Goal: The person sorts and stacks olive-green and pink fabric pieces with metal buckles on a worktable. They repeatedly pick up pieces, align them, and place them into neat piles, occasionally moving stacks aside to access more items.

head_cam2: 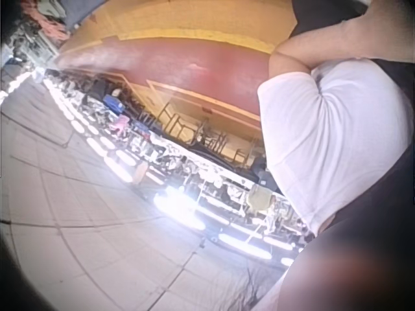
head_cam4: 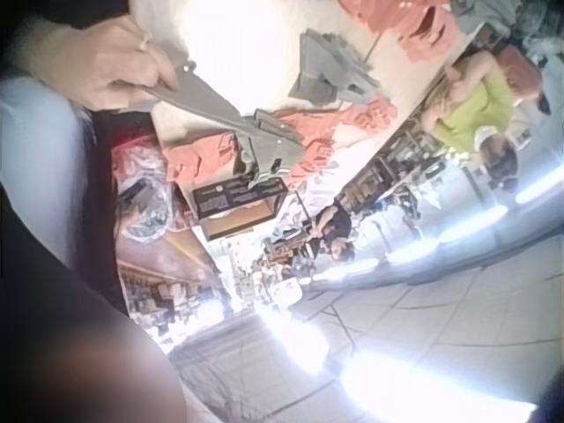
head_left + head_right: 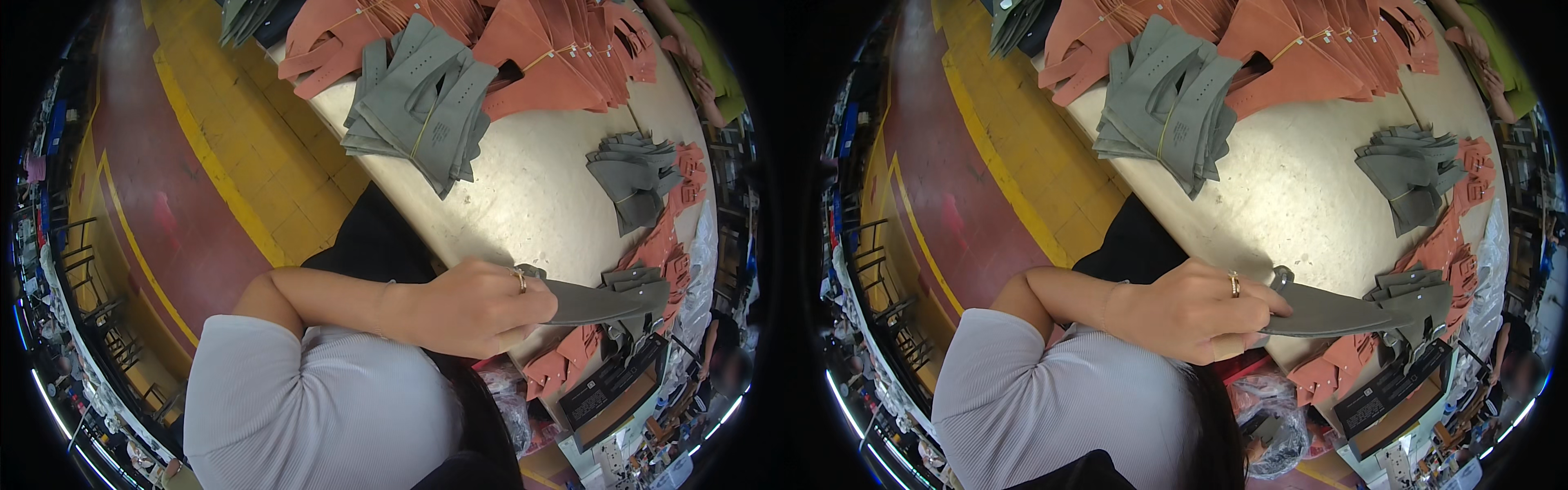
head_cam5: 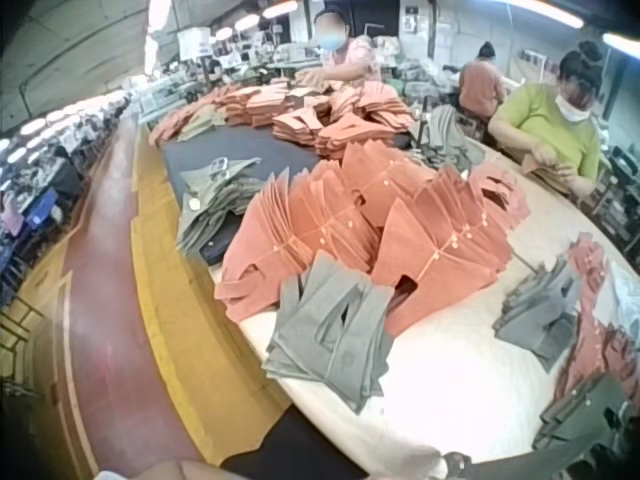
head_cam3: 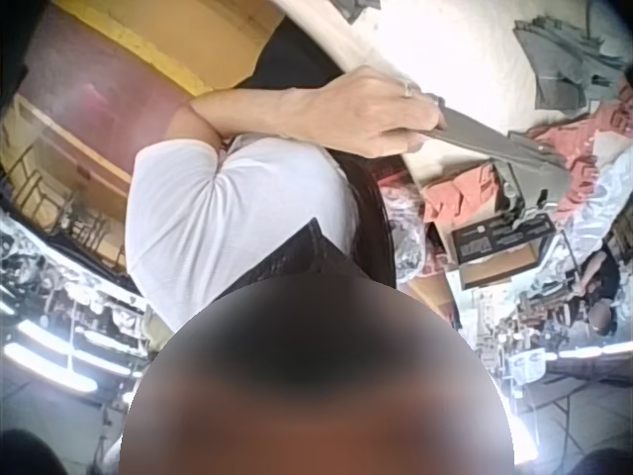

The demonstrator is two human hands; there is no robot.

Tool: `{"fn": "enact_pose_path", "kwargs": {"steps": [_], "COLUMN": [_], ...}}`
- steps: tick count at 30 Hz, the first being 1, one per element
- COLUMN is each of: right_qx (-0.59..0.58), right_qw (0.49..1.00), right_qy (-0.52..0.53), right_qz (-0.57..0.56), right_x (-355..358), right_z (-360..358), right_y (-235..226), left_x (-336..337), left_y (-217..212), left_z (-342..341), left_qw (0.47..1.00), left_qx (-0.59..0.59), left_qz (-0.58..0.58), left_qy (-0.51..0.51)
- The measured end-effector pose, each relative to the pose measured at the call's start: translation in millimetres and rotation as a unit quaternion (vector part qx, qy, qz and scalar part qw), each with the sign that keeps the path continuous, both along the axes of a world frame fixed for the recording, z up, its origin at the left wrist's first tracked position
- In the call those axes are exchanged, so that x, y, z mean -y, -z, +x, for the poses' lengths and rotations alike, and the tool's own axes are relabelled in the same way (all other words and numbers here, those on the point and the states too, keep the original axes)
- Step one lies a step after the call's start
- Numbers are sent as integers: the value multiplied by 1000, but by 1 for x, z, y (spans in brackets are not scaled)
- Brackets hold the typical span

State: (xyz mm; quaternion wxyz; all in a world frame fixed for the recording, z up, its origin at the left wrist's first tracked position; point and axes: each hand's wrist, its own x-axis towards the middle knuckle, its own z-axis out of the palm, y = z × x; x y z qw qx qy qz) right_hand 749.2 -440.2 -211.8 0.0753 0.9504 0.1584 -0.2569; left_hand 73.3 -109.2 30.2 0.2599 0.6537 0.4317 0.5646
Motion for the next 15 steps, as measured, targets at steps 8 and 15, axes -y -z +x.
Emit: {"fn": "enact_pose_path", "kwargs": {"steps": [8,15], "right_qx": [-9,-12], "right_qw": [1000,1000], "right_qy": [-6,-14], "right_qz": [1,-1], "right_x": [3,4], "right_z": [15,25], "right_y": [-4,-7], "left_x": [-12,-28], "left_y": [17,73], "left_z": [12,0], "left_qw": [989,959], "left_qx": [144,-100], "left_qz": [-2,-259], "left_qy": [31,-49]}}
